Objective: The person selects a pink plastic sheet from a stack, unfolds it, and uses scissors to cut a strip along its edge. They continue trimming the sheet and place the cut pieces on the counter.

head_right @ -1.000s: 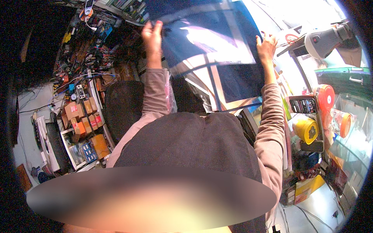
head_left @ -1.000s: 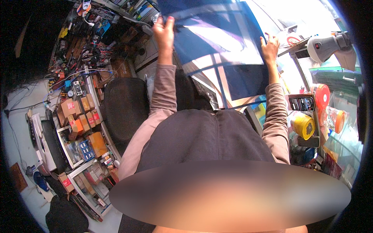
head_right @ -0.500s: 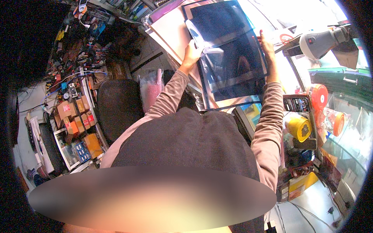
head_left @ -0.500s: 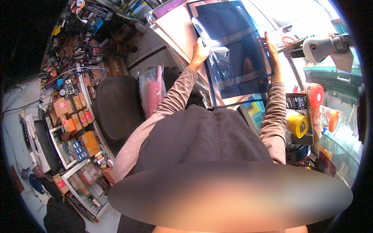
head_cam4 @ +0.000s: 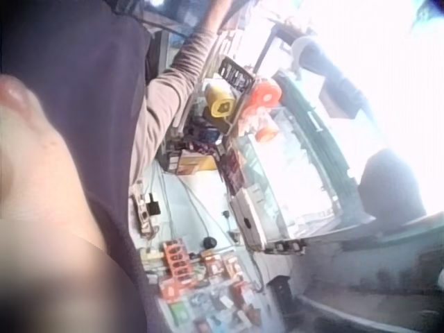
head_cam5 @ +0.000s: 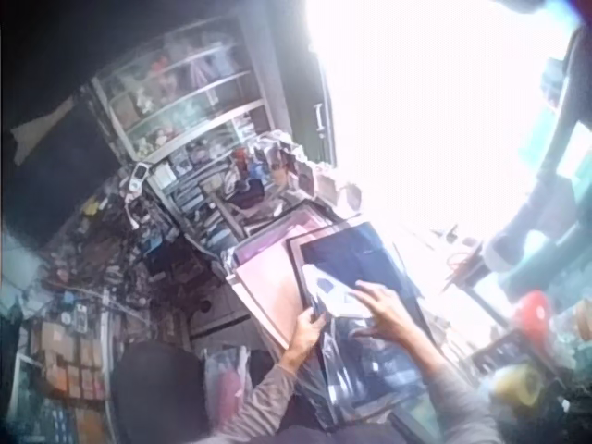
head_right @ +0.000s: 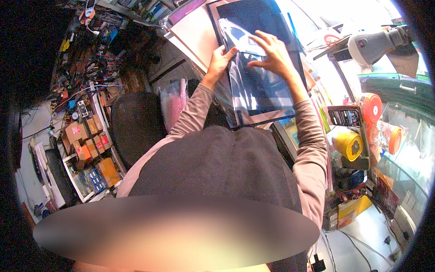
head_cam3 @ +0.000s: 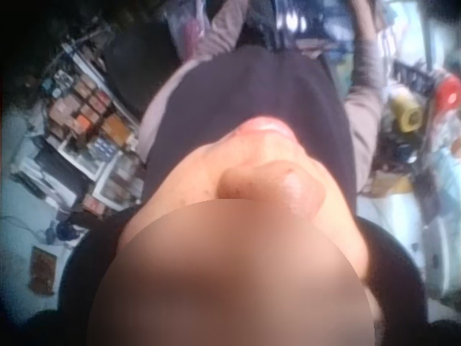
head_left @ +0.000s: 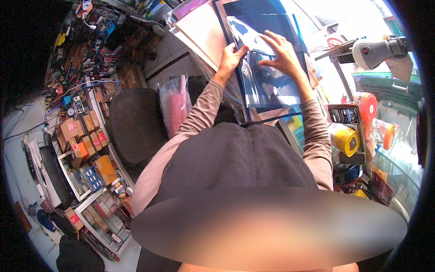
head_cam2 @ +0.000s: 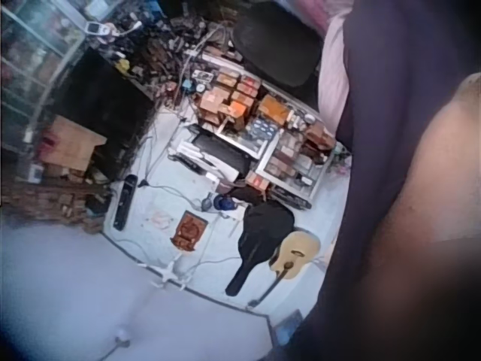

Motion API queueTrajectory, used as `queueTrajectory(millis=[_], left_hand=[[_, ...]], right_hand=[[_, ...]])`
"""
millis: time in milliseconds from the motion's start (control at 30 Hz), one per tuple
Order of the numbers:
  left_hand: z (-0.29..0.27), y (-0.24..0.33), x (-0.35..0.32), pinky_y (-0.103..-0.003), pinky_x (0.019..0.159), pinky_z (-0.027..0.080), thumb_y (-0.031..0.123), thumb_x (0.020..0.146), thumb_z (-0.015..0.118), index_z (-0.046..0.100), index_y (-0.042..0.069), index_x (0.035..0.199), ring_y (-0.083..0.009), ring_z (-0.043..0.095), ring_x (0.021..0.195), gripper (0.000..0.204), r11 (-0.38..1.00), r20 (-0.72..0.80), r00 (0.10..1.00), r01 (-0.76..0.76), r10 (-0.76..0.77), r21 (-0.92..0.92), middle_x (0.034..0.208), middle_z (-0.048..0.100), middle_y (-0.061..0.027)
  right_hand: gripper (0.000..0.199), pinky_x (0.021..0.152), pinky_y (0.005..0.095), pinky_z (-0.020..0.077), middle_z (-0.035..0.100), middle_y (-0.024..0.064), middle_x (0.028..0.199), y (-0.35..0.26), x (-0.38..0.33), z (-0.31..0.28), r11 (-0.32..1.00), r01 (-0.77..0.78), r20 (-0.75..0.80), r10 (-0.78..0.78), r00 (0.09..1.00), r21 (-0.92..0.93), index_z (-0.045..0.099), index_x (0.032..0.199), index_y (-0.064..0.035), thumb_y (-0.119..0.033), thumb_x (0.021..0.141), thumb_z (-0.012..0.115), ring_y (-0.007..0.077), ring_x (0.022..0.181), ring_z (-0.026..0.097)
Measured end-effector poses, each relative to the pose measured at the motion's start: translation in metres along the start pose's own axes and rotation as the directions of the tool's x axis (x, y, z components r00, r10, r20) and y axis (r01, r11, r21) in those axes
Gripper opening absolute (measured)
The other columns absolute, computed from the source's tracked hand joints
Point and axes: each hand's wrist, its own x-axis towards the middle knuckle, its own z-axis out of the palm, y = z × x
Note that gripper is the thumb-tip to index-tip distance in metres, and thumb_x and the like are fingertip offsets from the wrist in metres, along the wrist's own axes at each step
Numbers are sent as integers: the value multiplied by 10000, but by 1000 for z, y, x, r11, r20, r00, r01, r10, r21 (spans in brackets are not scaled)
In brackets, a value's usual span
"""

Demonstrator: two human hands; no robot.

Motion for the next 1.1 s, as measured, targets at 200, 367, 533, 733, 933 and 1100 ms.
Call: queueTrajectory(millis=[200, 367, 533, 733, 933, 1100], left_hand=[[11, 40, -11, -225, 712, 532, 268, 863, 804, 661, 18, 1090, -69, 637, 819, 367, 970, 198, 980, 81, -35, -229, 953, 700, -15], [-25, 90, 4, -241, 808, 551, 120, 821, 832, 672, 1, 1137, -101, 668, 873, 374, 977, 390, 919, -32, -54, 210, 1010, 719, -42], [-81, 185, 52, -311, 788, 534, 277, 838, 816, 742, 111, 1146, -121, 669, 837, 358, 473, 507, 833, -363, -221, 803, 985, 762, -41], [-52, 287, 120, -719, 1127, 161, 172, 778, 690, 734, 165, 1027, -300, 623, 1154, 253, -43, 541, 827, -541, 156, 840, 1118, 715, -126], [69, 259, 200, -468, 907, 470, 131, 791, 603, 718, 114, 936, -307, 647, 961, 186, -762, 798, 528, -378, 289, 526, 920, 698, -124], [127, 137, 253, -527, 918, 463, 174, 858, 575, 669, 78, 1070, -353, 642, 995, 251, -674, 819, 489, -498, 301, 545, 1031, 683, -153]], right_hand=[[499, 919, 402, 525, 704, 88, 1152, -25, 18, 3, 966, 5, -95, 21, 995, 260, 665, 1243, -145, -187, 766, 808, 271, 1047, 687], [190, 652, 274, 580, 748, 50, 853, -29, 19, -52, 883, -319, -218, 406, 887, 345, 695, 1155, -168, -150, 992, 600, 129, 714, 724], [168, 555, 226, 534, 735, 85, 816, -36, 1, -148, 822, -140, -498, 460, 735, 553, 667, 1144, -49, -120, 1008, 597, 108, 638, 684], [172, 579, 269, 541, 712, 140, 884, -64, -65, -170, 604, -205, -355, 672, 650, 770, 632, 1156, -26, -65, 997, 581, 154, 637, 676], [104, 391, 203, 410, 721, 161, 824, -81, -119, -70, 301, -348, -73, 839, 540, 888, 550, 1003, -29, -106, 981, 616, 103, 441, 571], [142, 429, 262, 506, 633, 100, 725, -99, -156, -2, 72, -346, 42, 950, 311, 935, 516, 992, -3, -75, 958, 633, 189, 505, 657]])
